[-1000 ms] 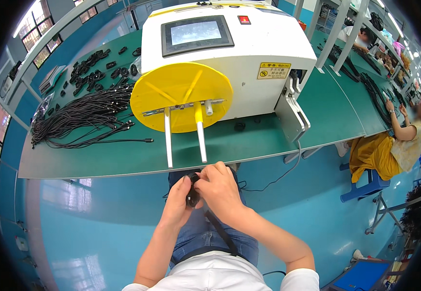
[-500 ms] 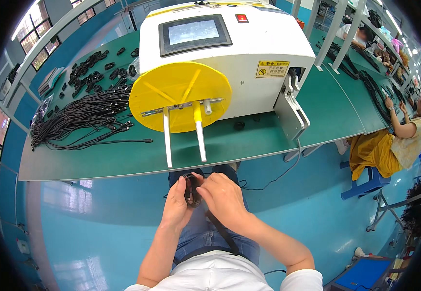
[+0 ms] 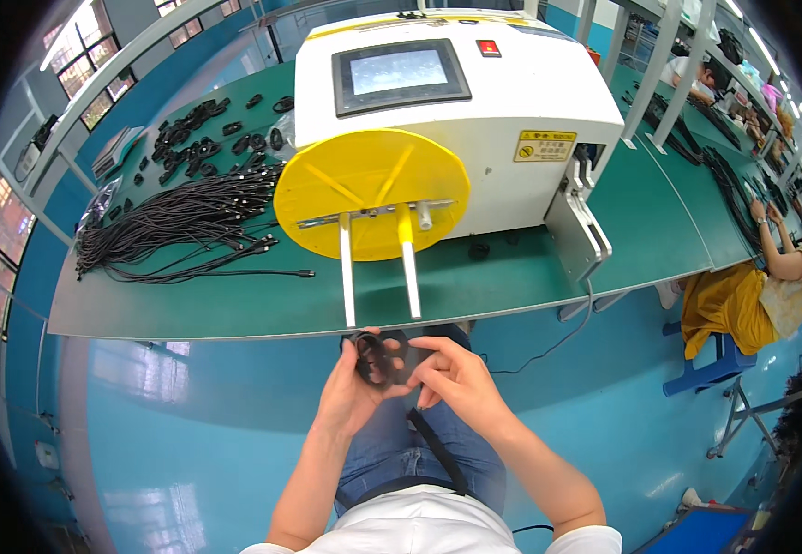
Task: Coil electrical cables using a manual winding machine.
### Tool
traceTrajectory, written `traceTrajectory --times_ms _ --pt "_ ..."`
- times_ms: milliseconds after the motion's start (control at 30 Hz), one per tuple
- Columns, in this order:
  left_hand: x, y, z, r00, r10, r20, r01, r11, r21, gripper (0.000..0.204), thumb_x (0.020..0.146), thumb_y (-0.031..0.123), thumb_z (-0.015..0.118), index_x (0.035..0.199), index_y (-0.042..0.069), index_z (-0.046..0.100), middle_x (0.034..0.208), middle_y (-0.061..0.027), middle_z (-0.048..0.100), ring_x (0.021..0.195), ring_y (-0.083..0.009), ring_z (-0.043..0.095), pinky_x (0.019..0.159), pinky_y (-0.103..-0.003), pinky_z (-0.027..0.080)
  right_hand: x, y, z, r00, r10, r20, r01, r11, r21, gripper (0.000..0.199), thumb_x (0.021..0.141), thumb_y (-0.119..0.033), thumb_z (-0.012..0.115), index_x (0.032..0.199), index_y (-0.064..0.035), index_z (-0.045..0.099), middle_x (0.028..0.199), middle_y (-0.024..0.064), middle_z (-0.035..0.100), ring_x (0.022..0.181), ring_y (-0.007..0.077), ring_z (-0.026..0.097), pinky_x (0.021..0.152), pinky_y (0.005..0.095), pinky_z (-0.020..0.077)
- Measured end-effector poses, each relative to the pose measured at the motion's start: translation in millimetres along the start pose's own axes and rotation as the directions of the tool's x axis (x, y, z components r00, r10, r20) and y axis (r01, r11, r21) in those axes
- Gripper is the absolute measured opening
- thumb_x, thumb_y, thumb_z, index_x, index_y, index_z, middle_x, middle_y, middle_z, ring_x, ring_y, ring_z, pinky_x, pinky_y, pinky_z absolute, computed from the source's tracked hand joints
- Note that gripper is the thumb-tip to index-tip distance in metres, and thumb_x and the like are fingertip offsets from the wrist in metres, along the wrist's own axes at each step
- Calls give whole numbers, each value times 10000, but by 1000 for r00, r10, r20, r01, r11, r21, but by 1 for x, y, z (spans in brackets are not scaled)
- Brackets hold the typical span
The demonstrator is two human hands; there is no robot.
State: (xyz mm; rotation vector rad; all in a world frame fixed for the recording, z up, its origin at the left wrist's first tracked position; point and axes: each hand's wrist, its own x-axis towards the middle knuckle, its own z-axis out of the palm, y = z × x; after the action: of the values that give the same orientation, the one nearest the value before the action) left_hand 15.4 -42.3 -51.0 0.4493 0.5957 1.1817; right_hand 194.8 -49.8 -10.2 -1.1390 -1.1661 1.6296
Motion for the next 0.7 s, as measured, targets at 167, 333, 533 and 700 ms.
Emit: traceTrajectory --times_ms 167,333,533,700 --pt "1 11 -14 990 -78 -114 75 997 -32 559 976 549 250 1058 61 510 852 -83 567 706 -194 570 561 -366 545 3 8 3 997 -61 -44 58 997 -60 366 892 -24 549 1251 10 487 867 118 615 648 149 619 586 256 522" --pt "8 23 -16 976 -16 -219 42 992 117 594 971 569 266 889 35 512 626 -47 486 471 -127 445 405 -257 377 4 17 6 999 -42 -14 41 995 -90 359 891 -20 549 1244 10 494 862 117 618 650 146 619 590 257 523" --pt "18 35 -33 979 70 -193 -35 983 179 592 980 558 245 800 53 496 572 -22 379 447 -122 319 409 -259 248 9 24 7 999 -15 28 17 996 -87 349 894 -23 547 1237 14 500 858 117 620 650 144 620 590 253 522" --pt "24 41 -44 987 117 -112 -109 991 79 539 999 505 240 921 43 506 675 -45 450 537 -144 408 483 -273 349 16 24 7 999 -6 48 10 996 -93 336 897 -27 544 1228 15 509 852 117 622 649 145 618 597 256 521"
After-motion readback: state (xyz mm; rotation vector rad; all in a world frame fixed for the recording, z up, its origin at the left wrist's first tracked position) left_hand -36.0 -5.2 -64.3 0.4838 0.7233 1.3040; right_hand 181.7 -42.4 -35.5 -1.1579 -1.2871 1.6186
